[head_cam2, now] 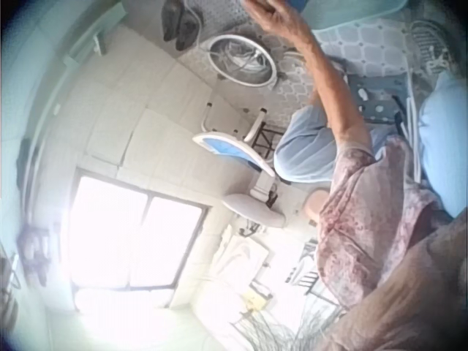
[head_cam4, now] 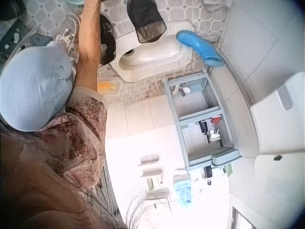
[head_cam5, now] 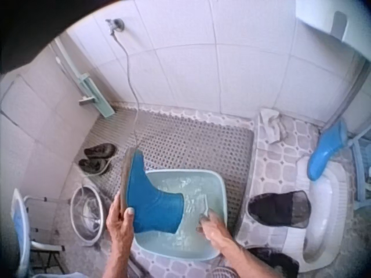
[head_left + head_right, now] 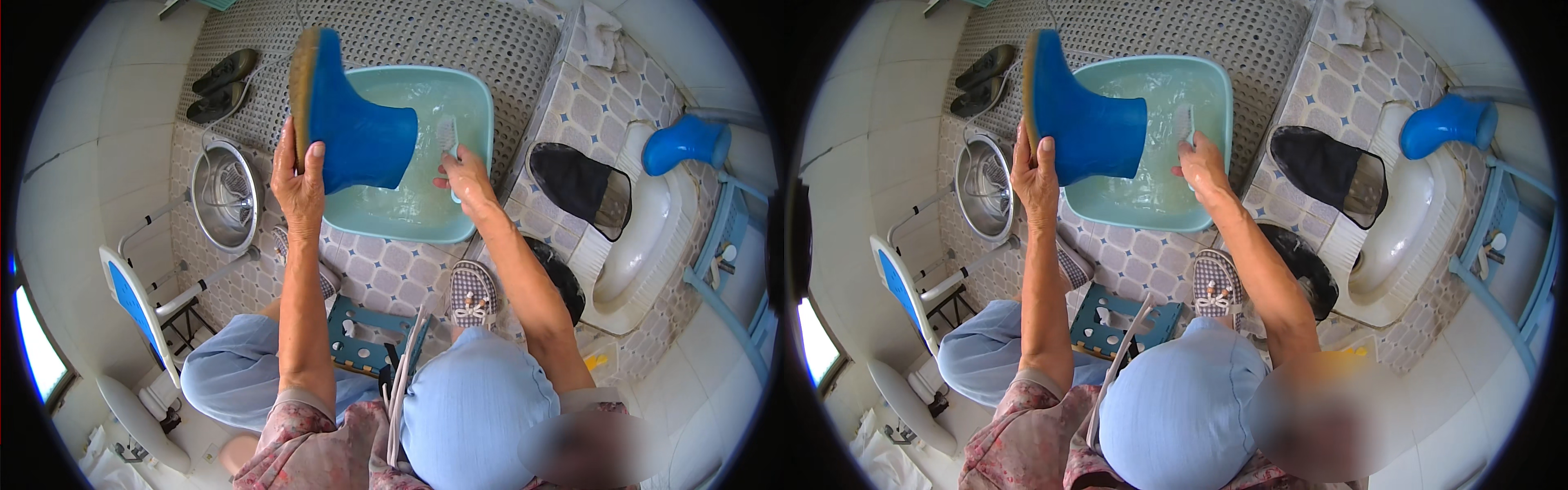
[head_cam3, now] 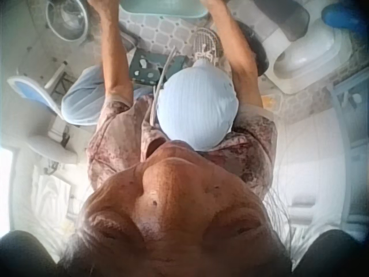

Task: The person is washing blue rubber boots using a brush and a basin of water.

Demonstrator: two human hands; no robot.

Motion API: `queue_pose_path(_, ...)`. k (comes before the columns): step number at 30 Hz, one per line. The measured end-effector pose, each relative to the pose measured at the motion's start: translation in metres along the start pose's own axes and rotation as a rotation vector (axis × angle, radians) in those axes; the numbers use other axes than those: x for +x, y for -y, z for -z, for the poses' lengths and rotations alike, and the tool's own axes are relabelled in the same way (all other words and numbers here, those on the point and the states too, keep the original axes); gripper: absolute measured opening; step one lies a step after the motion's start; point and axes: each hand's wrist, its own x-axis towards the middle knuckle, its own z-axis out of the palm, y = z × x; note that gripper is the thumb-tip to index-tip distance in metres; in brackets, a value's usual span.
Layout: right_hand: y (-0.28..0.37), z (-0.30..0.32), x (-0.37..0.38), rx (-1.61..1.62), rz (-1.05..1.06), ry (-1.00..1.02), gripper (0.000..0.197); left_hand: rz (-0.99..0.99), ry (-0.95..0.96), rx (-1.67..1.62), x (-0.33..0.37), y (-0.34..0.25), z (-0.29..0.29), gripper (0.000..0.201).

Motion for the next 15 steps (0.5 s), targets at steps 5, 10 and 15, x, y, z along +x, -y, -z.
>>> queue_pose_path(5,0.007,0.003,0.007,-0.224,0.037,-0.062,0.027,0.243,-0.072,0.023,-0.021,0.028,-0.015,0.057)
queue_pose_path(10,-0.029,0.000,0.041,-0.496,0.197,-0.195,0.025,0.317,-0.058,0.045,-0.053,0.046,-0.067,0.059)
queue_pose_path(15,-0.035,-0.019,0.051,-0.539,0.146,-0.298,0.027,0.524,-0.008,0.001,-0.086,0.087,-0.099,0.066)
